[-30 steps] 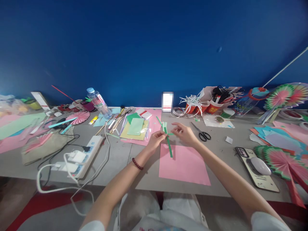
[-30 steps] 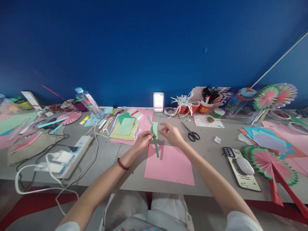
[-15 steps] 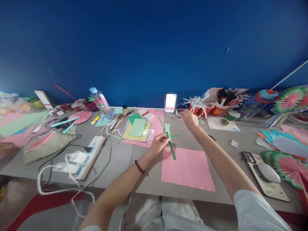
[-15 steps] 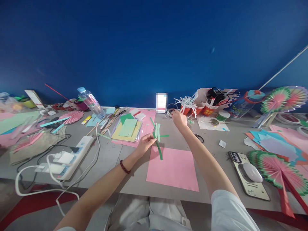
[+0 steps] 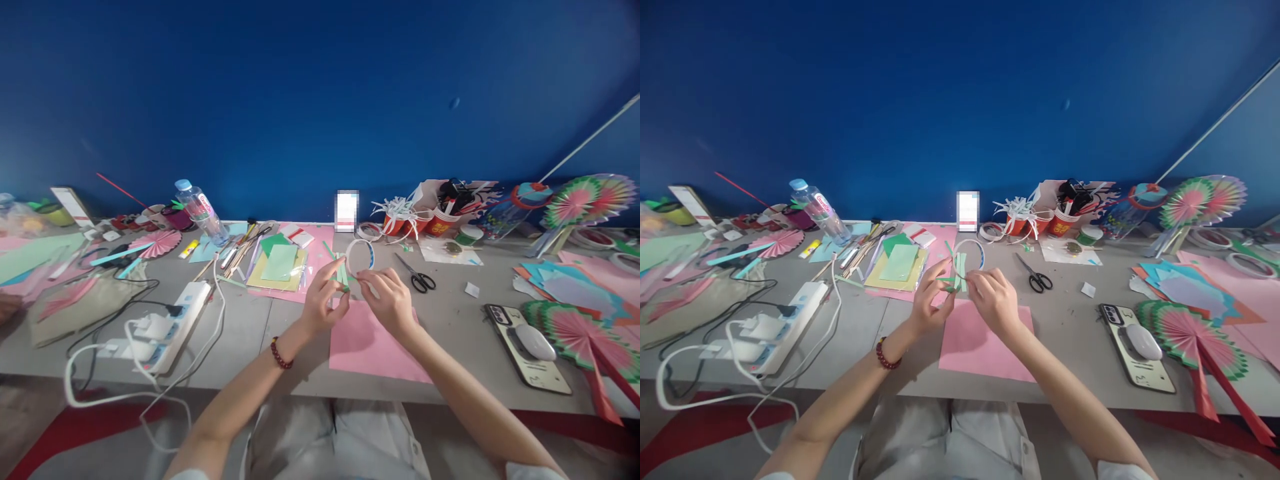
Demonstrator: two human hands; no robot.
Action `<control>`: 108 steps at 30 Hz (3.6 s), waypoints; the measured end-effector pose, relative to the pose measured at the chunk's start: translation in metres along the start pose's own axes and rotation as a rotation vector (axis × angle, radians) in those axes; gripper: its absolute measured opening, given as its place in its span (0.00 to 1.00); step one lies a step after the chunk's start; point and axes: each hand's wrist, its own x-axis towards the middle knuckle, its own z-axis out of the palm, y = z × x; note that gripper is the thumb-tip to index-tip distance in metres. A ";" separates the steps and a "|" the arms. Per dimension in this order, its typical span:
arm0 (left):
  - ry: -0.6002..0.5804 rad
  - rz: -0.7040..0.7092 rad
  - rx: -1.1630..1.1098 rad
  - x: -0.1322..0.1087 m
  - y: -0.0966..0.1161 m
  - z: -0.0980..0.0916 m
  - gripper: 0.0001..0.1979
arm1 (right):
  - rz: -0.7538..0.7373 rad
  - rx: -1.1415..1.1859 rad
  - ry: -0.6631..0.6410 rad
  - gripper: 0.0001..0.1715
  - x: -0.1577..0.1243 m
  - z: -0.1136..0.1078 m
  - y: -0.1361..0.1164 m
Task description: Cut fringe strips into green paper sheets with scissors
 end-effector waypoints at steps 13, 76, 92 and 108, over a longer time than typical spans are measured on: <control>-0.112 0.045 -0.034 -0.020 0.000 0.004 0.05 | 0.541 1.052 0.020 0.14 -0.012 0.008 -0.009; 0.078 -0.987 -1.482 -0.003 -0.006 -0.015 0.07 | 0.069 0.460 -0.316 0.19 -0.028 0.033 0.007; -0.035 -0.949 -1.395 -0.003 -0.005 -0.012 0.12 | 0.224 0.662 -0.219 0.06 -0.027 0.028 -0.001; 0.005 -0.535 -0.449 -0.008 0.003 -0.008 0.06 | 0.545 1.013 -0.069 0.12 -0.022 0.030 0.002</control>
